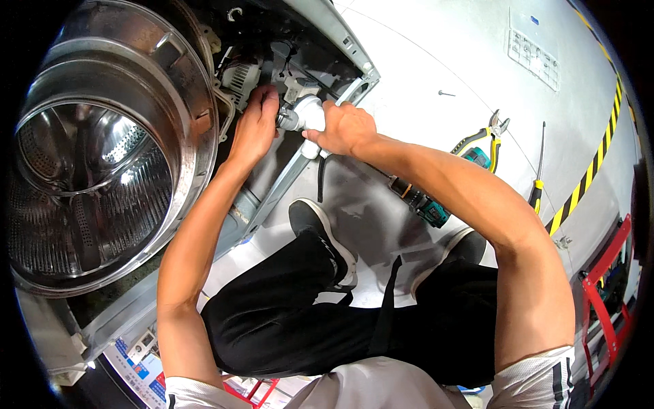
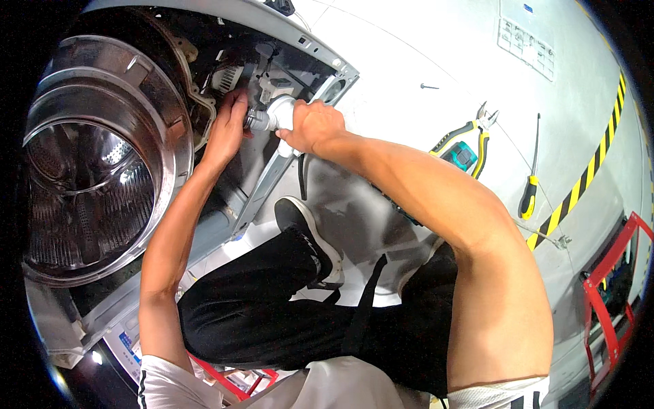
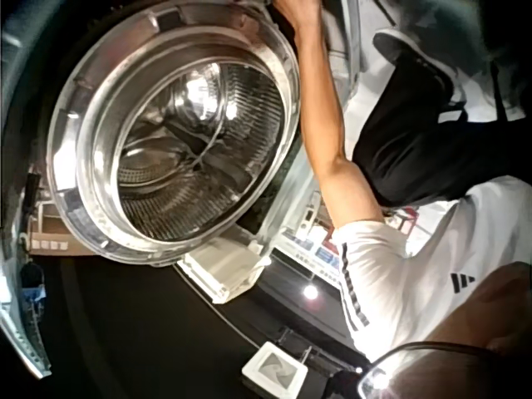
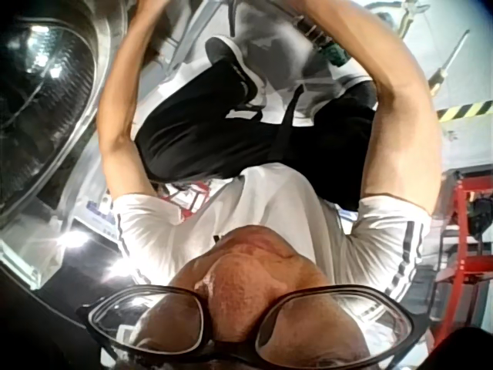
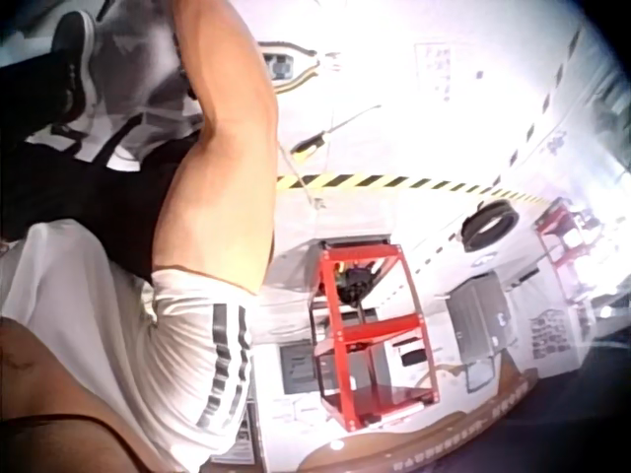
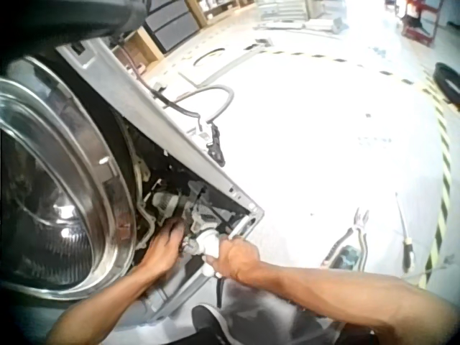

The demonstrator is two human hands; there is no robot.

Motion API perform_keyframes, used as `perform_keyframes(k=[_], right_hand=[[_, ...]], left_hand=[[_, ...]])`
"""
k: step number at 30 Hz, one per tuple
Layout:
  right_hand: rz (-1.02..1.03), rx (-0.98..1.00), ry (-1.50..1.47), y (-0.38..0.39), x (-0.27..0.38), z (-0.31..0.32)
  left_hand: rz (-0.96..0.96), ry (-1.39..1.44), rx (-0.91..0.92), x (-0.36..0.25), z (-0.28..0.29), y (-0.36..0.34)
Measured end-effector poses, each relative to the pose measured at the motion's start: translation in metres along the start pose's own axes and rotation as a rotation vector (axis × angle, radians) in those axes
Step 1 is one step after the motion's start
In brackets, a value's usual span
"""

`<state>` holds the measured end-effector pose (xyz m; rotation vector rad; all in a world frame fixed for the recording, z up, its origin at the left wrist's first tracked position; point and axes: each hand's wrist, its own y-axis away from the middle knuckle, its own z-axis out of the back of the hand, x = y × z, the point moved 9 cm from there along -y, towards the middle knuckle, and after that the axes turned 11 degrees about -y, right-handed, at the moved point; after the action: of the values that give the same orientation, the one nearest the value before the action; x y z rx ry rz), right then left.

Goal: The person connects a plastic pump housing and a rubber hose to the bottom of a washing machine by hand and then secures the hose with pliers.

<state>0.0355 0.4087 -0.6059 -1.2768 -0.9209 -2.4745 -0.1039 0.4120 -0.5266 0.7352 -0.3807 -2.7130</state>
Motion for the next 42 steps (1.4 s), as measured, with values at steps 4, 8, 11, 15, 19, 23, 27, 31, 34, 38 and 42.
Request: perform_keyframes(k=[4, 8, 11, 15, 19, 23, 27, 31, 34, 38, 42], right_hand=[[0.014, 0.002, -0.01, -0.001, 0.005, -0.004], [0.035, 0.014, -0.02, -0.002, 0.004, -0.006], [0.054, 0.029, -0.018, -0.002, 0.006, -0.005], [0.085, 0.029, -0.009, -0.002, 0.007, -0.006], [0.126, -0.003, -0.014, -0.005, 0.007, -0.007], [0.142, -0.047, -0.003, -0.001, 0.009, -0.008], [0.178, -0.057, -0.005, 0.001, 0.013, -0.007], [0.176, -0.083, 0.008, 0.001, 0.008, -0.008], [0.145, -0.022, 0.026, 0.001, 0.012, -0.01], [0.099, 0.016, 0.003, 0.0, 0.012, -0.007], [0.06, 0.037, -0.064, -0.001, 0.01, -0.015]], left_hand=[[-0.07, 0.192, 0.001, 0.012, -0.005, 0.001], [-0.088, 0.252, -0.013, 0.016, -0.007, 0.01], [-0.07, 0.282, -0.054, 0.029, -0.008, 0.012], [-0.053, 0.351, -0.071, 0.039, -0.012, 0.014], [-0.029, 0.308, -0.185, 0.033, -0.008, 0.019], [0.047, 0.307, -0.22, 0.037, -0.007, 0.02], [0.157, 0.382, -0.225, 0.045, -0.01, 0.022], [0.16, 0.292, -0.237, 0.033, -0.008, 0.023], [0.201, 0.435, -0.19, 0.045, -0.01, 0.02], [0.325, 0.775, -0.06, 0.057, -0.025, 0.018], [0.152, 0.481, -0.213, 0.051, -0.01, 0.016]])
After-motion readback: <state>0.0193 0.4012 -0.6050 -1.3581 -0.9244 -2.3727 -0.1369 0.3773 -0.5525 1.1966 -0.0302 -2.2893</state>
